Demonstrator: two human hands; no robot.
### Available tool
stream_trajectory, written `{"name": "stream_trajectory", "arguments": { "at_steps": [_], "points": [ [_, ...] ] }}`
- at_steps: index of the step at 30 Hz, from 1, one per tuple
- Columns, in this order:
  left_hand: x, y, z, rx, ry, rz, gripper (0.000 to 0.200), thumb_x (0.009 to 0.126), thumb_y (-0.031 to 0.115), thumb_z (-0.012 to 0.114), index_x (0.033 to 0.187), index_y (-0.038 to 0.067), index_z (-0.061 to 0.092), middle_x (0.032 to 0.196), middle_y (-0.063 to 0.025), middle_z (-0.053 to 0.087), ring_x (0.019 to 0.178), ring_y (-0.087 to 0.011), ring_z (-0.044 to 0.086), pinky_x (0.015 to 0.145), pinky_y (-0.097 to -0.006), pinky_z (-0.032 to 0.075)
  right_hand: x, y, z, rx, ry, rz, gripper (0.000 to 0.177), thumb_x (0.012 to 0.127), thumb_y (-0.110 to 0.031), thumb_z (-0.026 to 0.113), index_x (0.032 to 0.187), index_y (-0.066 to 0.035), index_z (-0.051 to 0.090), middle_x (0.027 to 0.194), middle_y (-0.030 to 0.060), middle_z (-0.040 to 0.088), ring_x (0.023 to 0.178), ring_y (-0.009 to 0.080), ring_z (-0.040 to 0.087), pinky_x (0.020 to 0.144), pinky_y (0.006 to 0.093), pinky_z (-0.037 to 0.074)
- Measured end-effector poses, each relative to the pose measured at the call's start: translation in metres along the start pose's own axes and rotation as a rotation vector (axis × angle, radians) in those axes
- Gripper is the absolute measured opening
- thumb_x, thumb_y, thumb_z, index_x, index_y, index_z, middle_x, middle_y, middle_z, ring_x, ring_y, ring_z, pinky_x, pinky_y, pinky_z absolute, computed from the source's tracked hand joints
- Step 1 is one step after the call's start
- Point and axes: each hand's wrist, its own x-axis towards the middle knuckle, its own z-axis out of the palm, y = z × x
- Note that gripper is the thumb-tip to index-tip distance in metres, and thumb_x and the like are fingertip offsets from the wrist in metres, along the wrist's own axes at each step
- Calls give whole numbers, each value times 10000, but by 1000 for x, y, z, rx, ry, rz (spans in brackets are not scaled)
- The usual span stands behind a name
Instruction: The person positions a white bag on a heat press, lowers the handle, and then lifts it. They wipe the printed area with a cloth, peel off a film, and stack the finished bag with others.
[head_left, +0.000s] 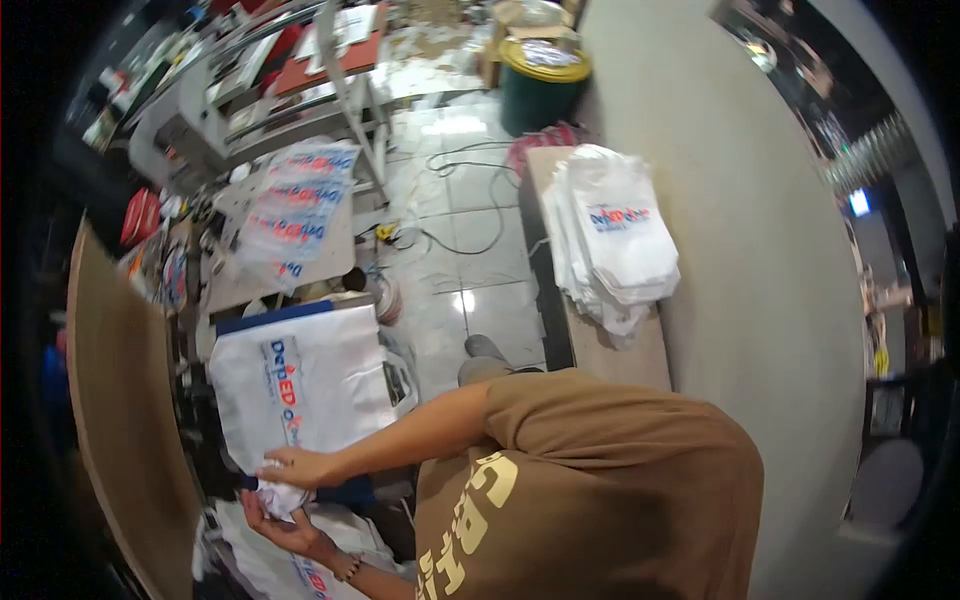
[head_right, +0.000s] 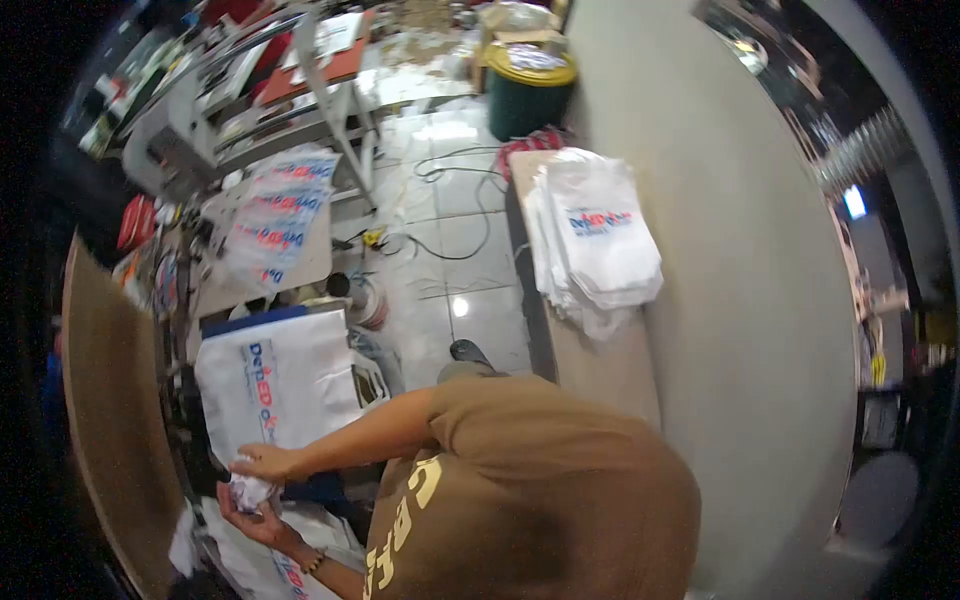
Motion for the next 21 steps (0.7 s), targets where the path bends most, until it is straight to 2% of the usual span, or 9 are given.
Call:
{"name": "stream_trajectory", "arguments": {
  "at_steps": [1, 3, 5, 6, 9, 13, 15, 16, 21],
  "points": [
    [-1, 4, -6, 84, -10, 49, 707, 878, 207, 649, 1501, 0, 387, 1571, -173, 354, 1437, -313, 369, 1183, -449, 308, -1, 2, 10, -147, 196, -165, 585, 982, -509, 608, 1275, -3, 584, 1176, 129, 648, 1086, 200, 602, 912, 334, 502],
    [-8, 38, 26, -251, -32, -217, 728, 934, 288, 605, 1545, -2, 336, 1529, -185, 417, 1395, -327, 415, 1185, -448, 296, -8, -15, 7, 59, 77, -66, 454, 997, -438, 619, 1243, -56, 600, 1057, 60, 631, 983, 131, 576, 841, 288, 506],
    [-96, -132, -2, 268, -138, -554, 530, 952, 134, 663, 1408, -75, 492, 1394, -151, 571, 1327, -264, 485, 1090, -382, 392, -8, -18, 3, -50, -69, -171, 423, 1009, -398, 622, 1313, -114, 547, 995, 56, 622, 976, 128, 573, 840, 286, 498],
    [-62, -23, 48, -173, 147, -496, 418, 1040, 170, 576, 1369, -80, 517, 1364, -140, 586, 1219, -219, 567, 1025, -359, 474, -10, -20, 0, -27, -134, -143, 456, 1020, -412, 600, 1365, -133, 494, 1047, 67, 604, 997, 139, 569, 837, 287, 497],
    [-23, 7, 49, -448, 330, -509, 304, 1028, 139, 613, 1251, -67, 610, 1224, -107, 650, 1081, -186, 627, 975, -329, 493, -15, -32, -18, -251, -143, -251, 546, 1039, -463, 547, 1459, -164, 367, 1246, 101, 522, 1054, 169, 561, 821, 292, 511],
    [-6, -29, 32, -174, 303, -389, 200, 984, 20, 636, 1163, -67, 643, 1158, -92, 673, 1023, -152, 626, 920, -310, 496, -26, -58, -44, -241, -244, 17, 572, 1034, -464, 548, 1452, -103, 400, 1314, 122, 505, 1136, 223, 579, 813, 368, 576],
    [2, -60, 38, -8, 328, -269, 309, 856, -39, 697, 1163, -28, 656, 1094, -118, 689, 1036, -230, 659, 929, -338, 512, -16, -66, -78, -772, -216, -220, 370, 995, -357, 642, 1187, -41, 646, 1180, 166, 616, 1114, 286, 617, 847, 402, 569],
    [10, -67, 43, 129, 298, -261, 339, 820, -39, 705, 1155, -18, 663, 1098, -141, 685, 1037, -283, 662, 931, -366, 516, -2, -48, -107, -1061, -121, -566, 284, 870, -259, 764, 1037, -40, 692, 1141, 191, 623, 980, 357, 653, 806, 428, 546],
    [28, -69, 113, 562, 32, 16, 242, 736, -5, 724, 974, 41, 719, 1026, -137, 660, 954, -360, 626, 845, -450, 517, 10, -84, -185, -1652, 220, -579, 499, 748, -341, 809, 1197, -150, 704, 1450, 175, 486, 1382, 409, 399, 1097, 583, 332]
  ]
}}
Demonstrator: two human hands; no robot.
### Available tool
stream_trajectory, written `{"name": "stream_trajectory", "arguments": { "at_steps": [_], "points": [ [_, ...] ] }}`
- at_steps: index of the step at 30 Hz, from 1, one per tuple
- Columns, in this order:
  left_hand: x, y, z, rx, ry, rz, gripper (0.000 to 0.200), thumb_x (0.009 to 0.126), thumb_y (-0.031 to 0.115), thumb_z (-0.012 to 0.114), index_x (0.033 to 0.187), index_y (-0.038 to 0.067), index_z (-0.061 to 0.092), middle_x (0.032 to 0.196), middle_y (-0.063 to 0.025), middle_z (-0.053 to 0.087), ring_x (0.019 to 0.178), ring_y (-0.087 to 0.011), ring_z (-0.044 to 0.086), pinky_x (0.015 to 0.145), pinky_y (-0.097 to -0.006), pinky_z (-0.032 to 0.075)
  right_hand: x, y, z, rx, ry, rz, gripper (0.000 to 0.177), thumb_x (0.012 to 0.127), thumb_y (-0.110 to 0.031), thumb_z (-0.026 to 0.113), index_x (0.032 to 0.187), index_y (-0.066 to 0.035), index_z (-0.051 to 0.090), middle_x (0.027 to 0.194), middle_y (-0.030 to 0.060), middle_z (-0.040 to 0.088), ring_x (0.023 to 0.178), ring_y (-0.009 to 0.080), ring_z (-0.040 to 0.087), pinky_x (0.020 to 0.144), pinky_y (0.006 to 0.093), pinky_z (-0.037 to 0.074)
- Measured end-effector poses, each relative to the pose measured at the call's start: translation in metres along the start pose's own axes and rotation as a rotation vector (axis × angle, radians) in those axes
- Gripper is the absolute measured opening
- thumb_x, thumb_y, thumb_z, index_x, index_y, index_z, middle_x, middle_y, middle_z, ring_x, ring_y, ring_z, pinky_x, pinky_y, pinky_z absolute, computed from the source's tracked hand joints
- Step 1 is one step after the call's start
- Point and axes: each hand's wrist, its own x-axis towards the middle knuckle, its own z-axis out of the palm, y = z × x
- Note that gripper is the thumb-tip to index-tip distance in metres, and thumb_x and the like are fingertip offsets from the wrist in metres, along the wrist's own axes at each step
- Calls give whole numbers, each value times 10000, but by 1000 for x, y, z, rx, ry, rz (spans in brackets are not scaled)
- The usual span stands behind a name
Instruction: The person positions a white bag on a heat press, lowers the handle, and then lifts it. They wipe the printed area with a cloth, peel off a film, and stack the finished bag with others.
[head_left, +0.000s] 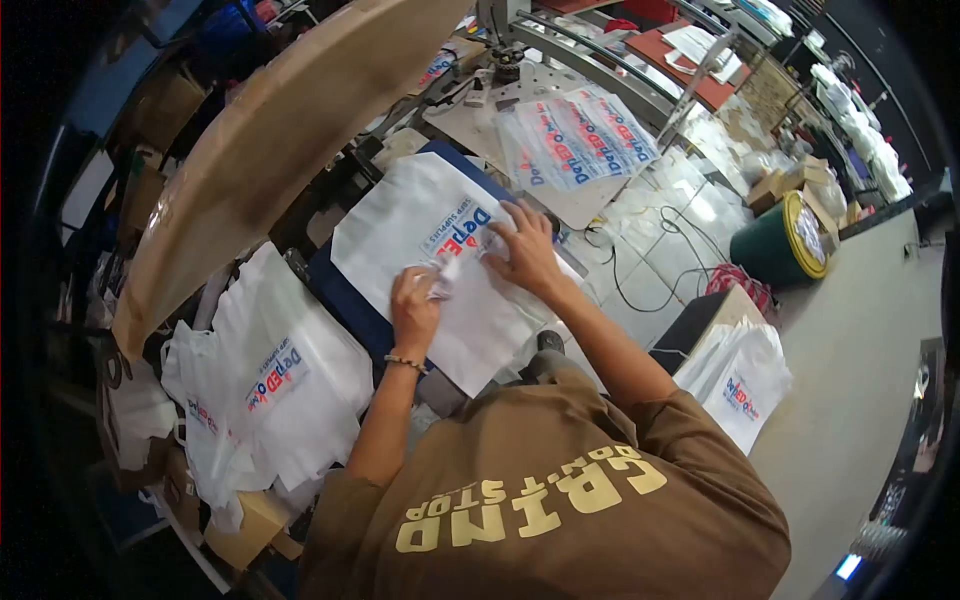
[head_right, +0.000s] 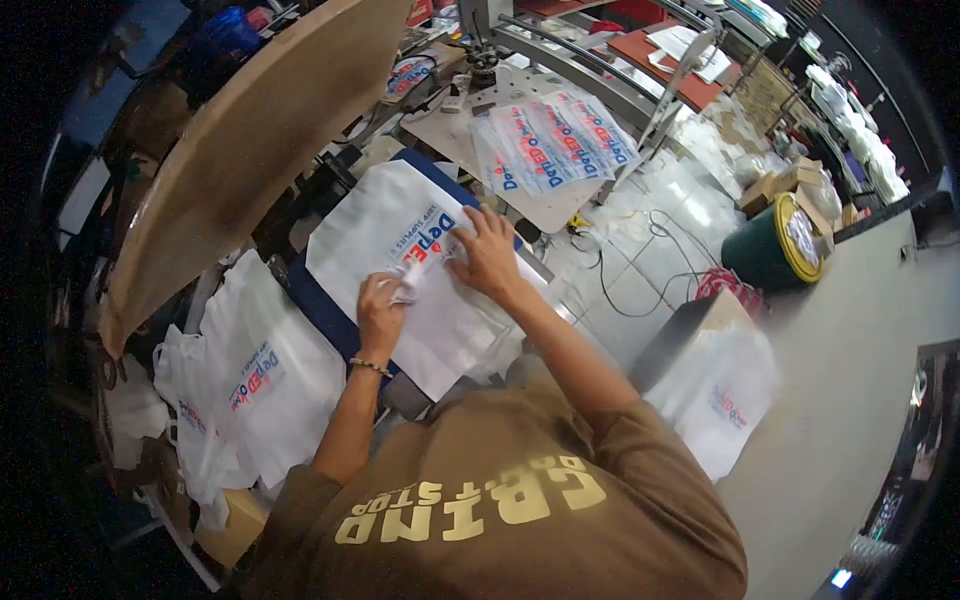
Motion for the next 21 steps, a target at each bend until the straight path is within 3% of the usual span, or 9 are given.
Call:
{"name": "stream_trajectory", "arguments": {
  "at_steps": [3, 7, 10, 13, 15, 16, 19, 21],
  "points": [
    [43, 4, 30, -38, -29, -27, 291, 688, -66, 633, 954, 20, 712, 1057, -142, 642, 998, -371, 606, 891, -449, 501, 3, 29, 7, 37, -68, -27, 511, 764, -375, 798, 1214, -160, 689, 1473, 171, 465, 1400, 410, 381, 1107, 586, 323],
    [116, 11, 80, 27, 63, -52, 179, 762, 10, 669, 929, 46, 721, 962, -132, 638, 930, -346, 622, 828, -435, 513, 3, 33, 6, 183, -97, 4, 531, 793, -403, 778, 1252, -168, 652, 1489, 173, 450, 1415, 415, 361, 1106, 589, 318],
    [89, 25, 79, 61, 47, -10, 196, 758, -23, 646, 937, 33, 700, 938, -136, 632, 890, -358, 627, 794, -451, 520, -2, 34, 5, 210, -70, -6, 539, 812, -415, 761, 1274, -171, 630, 1502, 179, 437, 1416, 423, 354, 1109, 581, 311],
    [50, 6, 47, 17, 78, -90, 213, 757, -34, 661, 960, 26, 690, 915, -135, 630, 884, -361, 628, 784, -454, 518, -3, 28, 1, 195, -74, 3, 526, 828, -410, 746, 1280, -171, 623, 1511, 187, 427, 1415, 430, 348, 1114, 570, 303],
    [49, -20, 31, 76, 85, -340, 212, 753, 17, 725, 961, 53, 699, 898, -130, 631, 872, -362, 627, 768, -458, 516, -2, 26, -3, 174, -82, 9, 515, 834, -403, 740, 1279, -171, 624, 1513, 192, 423, 1414, 432, 343, 1116, 566, 298],
    [60, -18, 41, 81, 88, -355, 212, 753, 17, 725, 961, 53, 699, 898, -130, 631, 872, -362, 627, 768, -458, 516, -1, 25, -4, 156, -76, 2, 507, 839, -397, 737, 1278, -171, 624, 1515, 196, 420, 1414, 435, 340, 1116, 563, 297],
    [108, 16, 90, 50, 125, -199, 191, 732, 65, 743, 909, 54, 673, 896, -140, 628, 879, -370, 619, 782, -461, 508, 2, 27, 0, 161, -80, -27, 497, 845, -390, 732, 1280, -175, 626, 1520, 203, 414, 1415, 440, 334, 1116, 559, 295],
    [107, 36, 85, 77, 120, -182, 187, 726, 78, 746, 889, 50, 661, 897, -141, 629, 886, -371, 619, 790, -461, 506, 0, 29, 1, 148, -115, -25, 500, 844, -387, 732, 1290, -187, 626, 1532, 210, 401, 1418, 452, 328, 1115, 555, 294]
  ]
}}
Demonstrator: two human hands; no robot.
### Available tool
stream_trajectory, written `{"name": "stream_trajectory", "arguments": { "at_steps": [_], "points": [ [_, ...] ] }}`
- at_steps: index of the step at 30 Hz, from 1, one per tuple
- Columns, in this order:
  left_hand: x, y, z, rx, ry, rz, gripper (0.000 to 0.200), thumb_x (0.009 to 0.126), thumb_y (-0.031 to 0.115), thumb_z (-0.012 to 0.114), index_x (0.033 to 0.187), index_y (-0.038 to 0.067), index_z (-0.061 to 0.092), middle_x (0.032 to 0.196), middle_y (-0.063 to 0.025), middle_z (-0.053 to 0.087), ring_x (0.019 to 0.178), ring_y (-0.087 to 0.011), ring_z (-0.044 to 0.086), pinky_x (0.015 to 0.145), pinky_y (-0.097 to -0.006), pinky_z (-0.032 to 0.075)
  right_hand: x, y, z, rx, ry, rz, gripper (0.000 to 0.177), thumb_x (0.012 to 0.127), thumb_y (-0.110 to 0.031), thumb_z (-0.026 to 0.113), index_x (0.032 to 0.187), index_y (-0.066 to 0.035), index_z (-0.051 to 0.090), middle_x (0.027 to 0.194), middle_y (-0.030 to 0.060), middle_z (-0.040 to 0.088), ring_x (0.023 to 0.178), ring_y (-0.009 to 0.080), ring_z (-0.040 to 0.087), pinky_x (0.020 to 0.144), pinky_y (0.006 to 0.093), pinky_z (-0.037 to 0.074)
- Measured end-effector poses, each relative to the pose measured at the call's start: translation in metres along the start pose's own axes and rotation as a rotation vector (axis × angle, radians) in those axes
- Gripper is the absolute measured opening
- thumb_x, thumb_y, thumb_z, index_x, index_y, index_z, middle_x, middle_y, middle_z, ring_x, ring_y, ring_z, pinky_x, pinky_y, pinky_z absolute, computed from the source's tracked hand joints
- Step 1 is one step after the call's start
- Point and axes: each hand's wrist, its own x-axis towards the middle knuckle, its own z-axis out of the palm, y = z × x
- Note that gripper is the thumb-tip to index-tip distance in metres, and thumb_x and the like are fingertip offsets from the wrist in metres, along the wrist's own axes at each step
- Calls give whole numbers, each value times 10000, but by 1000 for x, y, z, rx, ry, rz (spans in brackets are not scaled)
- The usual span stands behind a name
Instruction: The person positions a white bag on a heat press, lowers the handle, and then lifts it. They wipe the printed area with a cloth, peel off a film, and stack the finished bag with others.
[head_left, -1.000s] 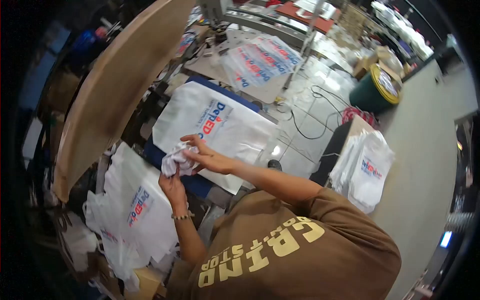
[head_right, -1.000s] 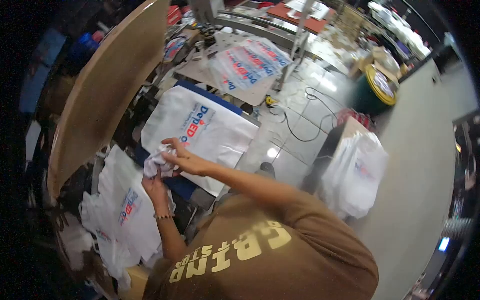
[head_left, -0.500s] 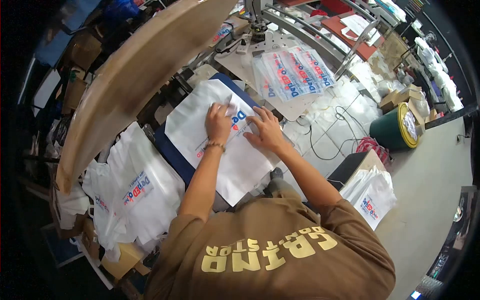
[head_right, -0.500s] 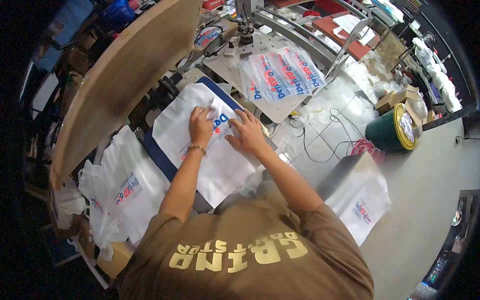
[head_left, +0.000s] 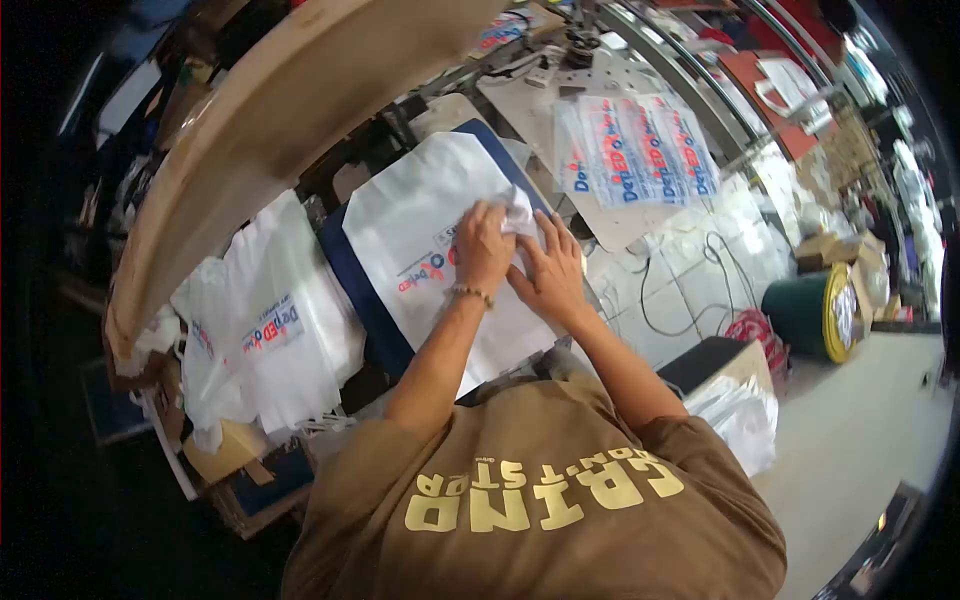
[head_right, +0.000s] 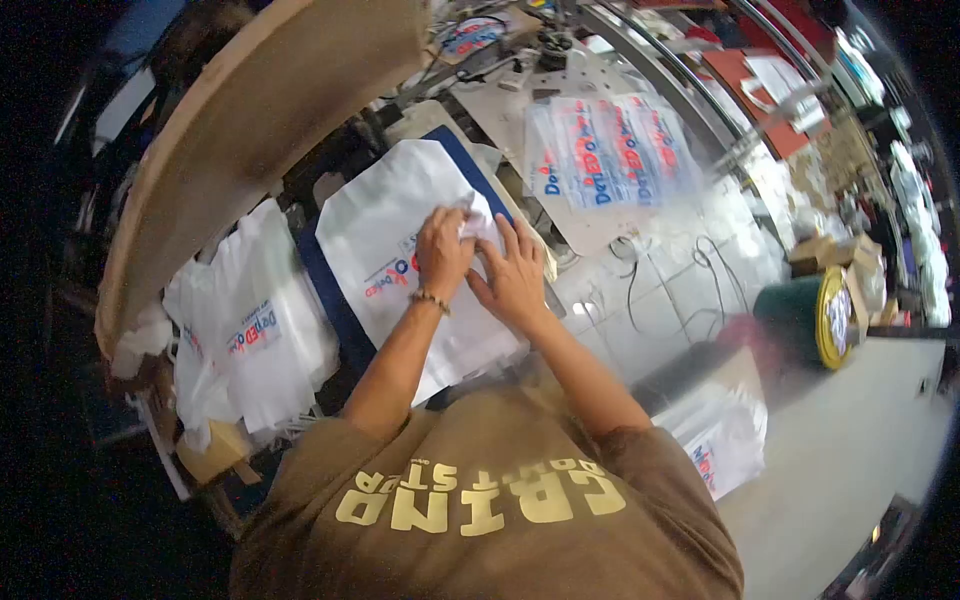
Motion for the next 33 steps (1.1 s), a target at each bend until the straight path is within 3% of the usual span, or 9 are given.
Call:
{"name": "stream_trajectory", "arguments": {
  "at_steps": [6, 9, 11, 14, 15, 21, 24, 29, 33],
  "points": [
    [-63, -85, -90, 145, 30, -411, 285, 673, -3, 758, 947, 46, 697, 945, -141, 675, 912, -352, 659, 829, -443, 524, 1, 0, -1, 35, -10, -32, 498, 854, -394, 727, 1295, -187, 623, 1550, 217, 381, 1426, 470, 321, 1119, 563, 282],
    [-68, -63, -54, 16, 157, -345, 266, 688, 16, 751, 944, 37, 683, 932, -147, 663, 910, -367, 653, 833, -458, 519, 3, 1, 2, 30, -14, -32, 511, 866, -400, 718, 1324, -199, 611, 1554, 219, 370, 1435, 474, 311, 1126, 559, 274],
    [-54, -29, -55, 132, -74, -335, 314, 713, 72, 772, 1016, 29, 697, 1030, -178, 690, 995, -375, 661, 853, -436, 525, 1, 0, 1, 14, -10, -43, 529, 861, -396, 719, 1335, -184, 616, 1539, 247, 383, 1419, 486, 314, 1121, 577, 268],
    [-68, -73, -82, 115, 65, -448, 342, 735, 72, 764, 1067, 23, 700, 1033, -190, 705, 975, -358, 695, 857, -418, 545, -2, 0, -1, 13, -40, -53, 546, 865, -393, 718, 1357, -187, 603, 1537, 254, 380, 1421, 489, 307, 1123, 577, 263],
    [-58, -76, -93, 60, -59, -633, 354, 737, 80, 777, 1078, 19, 700, 1037, -192, 712, 963, -352, 708, 862, -402, 556, 0, 0, -1, 4, -33, -49, 548, 866, -392, 718, 1361, -188, 600, 1536, 256, 380, 1422, 489, 305, 1124, 578, 261],
    [-51, -26, -48, 128, 6, -361, 300, 733, 97, 751, 1030, 66, 720, 988, -137, 713, 953, -348, 685, 842, -424, 542, 1, 0, -2, 2, -36, -43, 552, 867, -379, 720, 1366, -182, 593, 1537, 258, 376, 1423, 493, 302, 1119, 581, 263],
    [-81, -77, -87, 112, 93, -588, 274, 719, 80, 746, 990, 58, 717, 968, -143, 718, 909, -353, 690, 792, -447, 547, 1, 0, -3, 8, -39, -47, 559, 862, -379, 726, 1367, -178, 593, 1541, 253, 374, 1423, 492, 303, 1121, 575, 266],
    [-47, -25, -37, 168, 111, -377, 308, 690, 122, 803, 982, 68, 721, 969, -135, 719, 919, -371, 678, 821, -453, 540, 2, 1, 0, 4, -31, -50, 582, 858, -380, 730, 1382, -178, 576, 1547, 249, 370, 1425, 490, 301, 1114, 576, 271],
    [-76, -65, -76, 227, 215, -514, 267, 698, 93, 785, 954, 54, 723, 971, -138, 730, 927, -341, 699, 815, -443, 548, 0, 1, -1, -17, -52, -48, 582, 858, -379, 729, 1379, -174, 569, 1555, 248, 361, 1428, 487, 298, 1111, 582, 271]
  ]
}}
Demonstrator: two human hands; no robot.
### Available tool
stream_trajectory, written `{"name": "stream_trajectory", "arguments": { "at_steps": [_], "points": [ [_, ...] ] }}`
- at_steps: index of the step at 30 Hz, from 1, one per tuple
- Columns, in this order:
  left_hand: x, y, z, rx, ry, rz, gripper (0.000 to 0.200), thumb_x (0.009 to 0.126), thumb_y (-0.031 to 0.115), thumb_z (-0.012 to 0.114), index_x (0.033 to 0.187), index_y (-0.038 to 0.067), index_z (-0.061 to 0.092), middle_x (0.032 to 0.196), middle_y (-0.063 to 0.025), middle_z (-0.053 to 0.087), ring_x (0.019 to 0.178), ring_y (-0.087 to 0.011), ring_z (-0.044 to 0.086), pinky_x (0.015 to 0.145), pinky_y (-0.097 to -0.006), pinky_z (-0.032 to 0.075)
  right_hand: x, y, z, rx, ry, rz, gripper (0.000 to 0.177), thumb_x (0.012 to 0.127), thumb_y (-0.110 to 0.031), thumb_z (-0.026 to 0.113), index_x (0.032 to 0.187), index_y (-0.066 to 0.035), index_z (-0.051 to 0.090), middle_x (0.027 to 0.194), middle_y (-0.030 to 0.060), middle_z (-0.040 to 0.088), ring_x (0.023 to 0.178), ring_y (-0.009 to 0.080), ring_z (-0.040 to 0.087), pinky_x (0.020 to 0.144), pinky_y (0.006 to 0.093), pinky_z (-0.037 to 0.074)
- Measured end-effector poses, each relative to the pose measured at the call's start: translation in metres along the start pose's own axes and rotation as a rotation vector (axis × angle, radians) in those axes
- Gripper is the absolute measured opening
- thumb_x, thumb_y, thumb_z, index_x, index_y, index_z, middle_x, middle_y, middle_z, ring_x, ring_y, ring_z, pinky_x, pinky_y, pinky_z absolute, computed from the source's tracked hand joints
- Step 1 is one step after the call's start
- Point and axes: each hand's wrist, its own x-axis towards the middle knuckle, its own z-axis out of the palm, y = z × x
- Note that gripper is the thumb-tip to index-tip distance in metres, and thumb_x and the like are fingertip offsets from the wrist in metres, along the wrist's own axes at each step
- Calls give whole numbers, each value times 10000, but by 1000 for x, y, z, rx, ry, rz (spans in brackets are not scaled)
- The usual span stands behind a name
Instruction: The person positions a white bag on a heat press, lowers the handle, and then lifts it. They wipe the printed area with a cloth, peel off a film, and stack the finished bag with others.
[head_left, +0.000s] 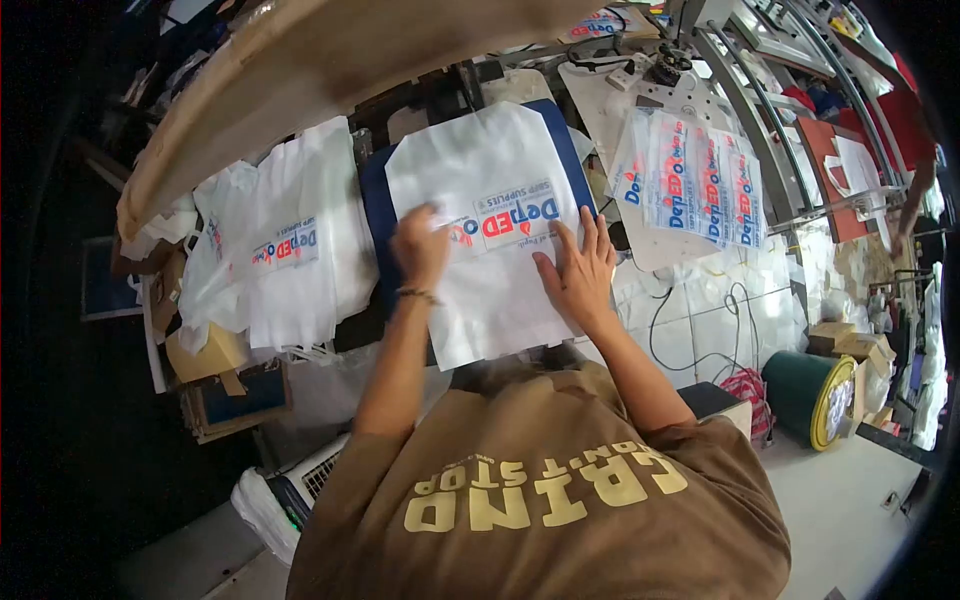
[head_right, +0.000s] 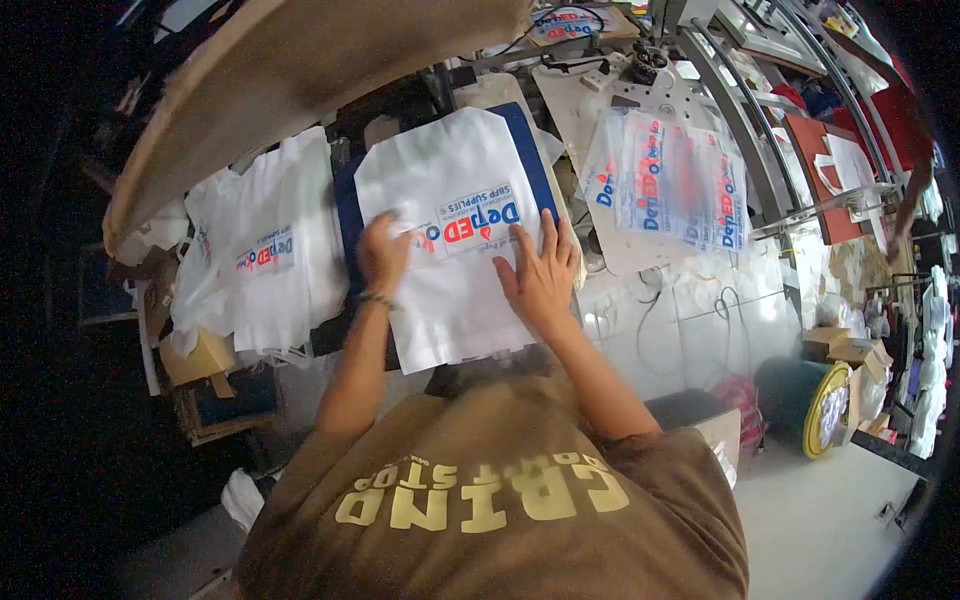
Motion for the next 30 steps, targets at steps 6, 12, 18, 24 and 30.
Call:
{"name": "stream_trajectory", "arguments": {
  "at_steps": [6, 12, 18, 24, 30],
  "points": [
    [-10, 51, 29, 22, -94, 110, 282, 714, 139, 781, 990, 104, 734, 964, -130, 713, 956, -354, 663, 840, -448, 527, 0, 0, -1, 8, -14, 2, 585, 862, -377, 728, 1384, -172, 562, 1575, 237, 333, 1445, 472, 281, 1130, 586, 251],
    [18, -21, -17, -13, -348, -285, 368, 758, 135, 742, 1098, 3, 698, 1036, -192, 736, 999, -346, 712, 864, -434, 555, 1, 2, -4, 30, -42, -1, 598, 863, -373, 726, 1395, -164, 549, 1583, 234, 325, 1454, 471, 266, 1125, 583, 249],
    [11, 12, -11, -20, -279, -126, 314, 752, 202, 734, 1047, 95, 724, 1022, -153, 729, 990, -353, 689, 827, -458, 542, 0, 3, -4, 30, -61, -3, 592, 880, -382, 704, 1404, -161, 539, 1580, 245, 326, 1453, 483, 265, 1112, 584, 261],
    [12, 21, -6, 185, -212, 28, 293, 753, 204, 749, 1022, 91, 723, 938, -148, 738, 919, -361, 698, 784, -468, 532, -2, 7, -3, 32, -57, -18, 622, 879, -390, 713, 1417, -142, 527, 1572, 256, 335, 1449, 489, 270, 1108, 587, 265],
    [-2, 24, 4, 161, -179, 26, 269, 759, 197, 735, 993, 71, 702, 1001, -153, 731, 958, -360, 687, 779, -506, 526, 6, 9, -2, 12, -29, -42, 636, 881, -395, 710, 1422, -122, 516, 1553, 262, 354, 1430, 491, 289, 1100, 574, 277]
  ]
}}
